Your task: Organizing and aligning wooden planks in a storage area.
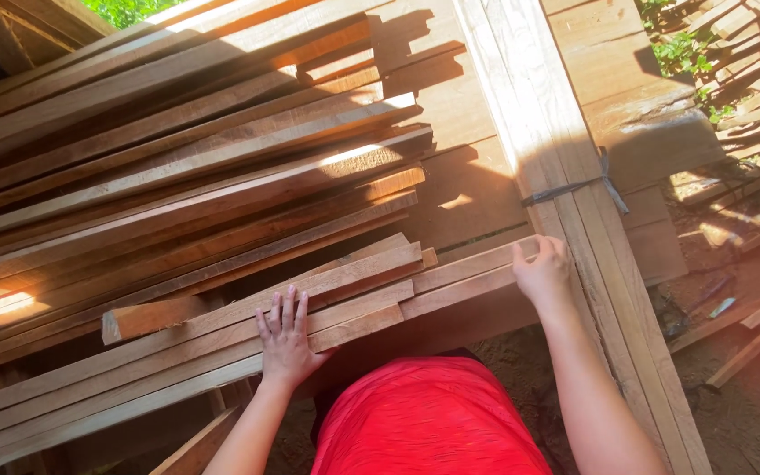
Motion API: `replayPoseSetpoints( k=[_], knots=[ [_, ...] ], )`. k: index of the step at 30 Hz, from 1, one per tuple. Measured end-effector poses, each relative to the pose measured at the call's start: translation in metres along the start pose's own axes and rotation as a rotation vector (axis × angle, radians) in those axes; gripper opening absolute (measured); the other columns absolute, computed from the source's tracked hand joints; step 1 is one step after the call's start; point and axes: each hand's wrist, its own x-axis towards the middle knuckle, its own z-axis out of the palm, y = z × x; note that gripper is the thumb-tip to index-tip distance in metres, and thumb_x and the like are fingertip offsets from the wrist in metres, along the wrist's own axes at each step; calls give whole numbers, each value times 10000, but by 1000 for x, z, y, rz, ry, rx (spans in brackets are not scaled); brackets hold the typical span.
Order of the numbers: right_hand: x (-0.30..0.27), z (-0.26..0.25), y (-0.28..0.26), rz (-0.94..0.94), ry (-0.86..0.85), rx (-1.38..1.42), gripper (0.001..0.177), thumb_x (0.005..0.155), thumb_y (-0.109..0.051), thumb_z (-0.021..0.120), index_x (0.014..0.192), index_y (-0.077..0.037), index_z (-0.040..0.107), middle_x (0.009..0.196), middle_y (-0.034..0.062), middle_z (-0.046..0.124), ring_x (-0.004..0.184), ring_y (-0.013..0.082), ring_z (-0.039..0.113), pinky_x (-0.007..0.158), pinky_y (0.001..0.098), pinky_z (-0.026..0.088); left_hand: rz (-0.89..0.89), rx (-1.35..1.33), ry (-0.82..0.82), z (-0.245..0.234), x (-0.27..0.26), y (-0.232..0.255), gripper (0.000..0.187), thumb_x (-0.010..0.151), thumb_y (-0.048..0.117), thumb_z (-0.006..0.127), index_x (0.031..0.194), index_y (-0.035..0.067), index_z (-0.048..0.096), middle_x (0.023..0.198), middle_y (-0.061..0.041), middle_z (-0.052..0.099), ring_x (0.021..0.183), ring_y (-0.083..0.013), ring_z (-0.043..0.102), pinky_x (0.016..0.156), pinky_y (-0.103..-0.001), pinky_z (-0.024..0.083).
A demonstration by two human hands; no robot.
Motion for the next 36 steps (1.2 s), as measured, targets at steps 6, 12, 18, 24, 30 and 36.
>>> replayPoseSetpoints(
  k=[6,12,18,24,30,36],
  knots=[
    [33,8,29,228,-114,35,695,898,-499,686,1345,29,615,1416,279,531,1287,424,540,1046,496,456,-6,36,-29,-7,3,4,1395,577,745,818,1592,102,107,1684,-124,78,1560,-341,25,1224,-668,9],
    [36,-2,8,309,-280,21,740,878,-554,675,1379,-11,633,1370,255,647,1281,366,628,1084,480,500,-35,-19,-64,-34,4,18,1418,574,724,839,1601,90,95,1696,-138,39,1570,-370,15,1230,-668,22],
    [-12,60,-36,137,-381,85,789,876,-614,660,1361,7,619,1337,236,661,1266,347,634,1084,446,491,-66,39,-263,-60,9,19,1382,624,727,837,1614,110,95,1697,-124,55,1566,-353,51,1222,-667,8],
    [-72,109,-83,11,-431,256,828,850,-618,664,1361,30,596,1331,279,599,1233,375,613,1065,434,479,-68,30,-232,-57,7,15,1350,637,707,833,1612,133,97,1694,-104,83,1568,-340,77,1226,-663,19],
    [-99,79,-134,229,-502,544,829,871,-514,681,1429,64,477,1379,222,526,974,348,744,844,425,613,-49,26,-199,-41,4,12,1317,665,674,830,1619,144,91,1697,-112,72,1564,-351,82,1222,-662,42],
    [-72,113,-53,249,-502,863,606,932,-462,627,1315,5,662,1229,166,737,985,215,735,818,356,589,-20,0,-87,-34,3,9,1300,671,663,826,1619,130,113,1694,-126,95,1559,-366,91,1228,-630,64]
  ],
)
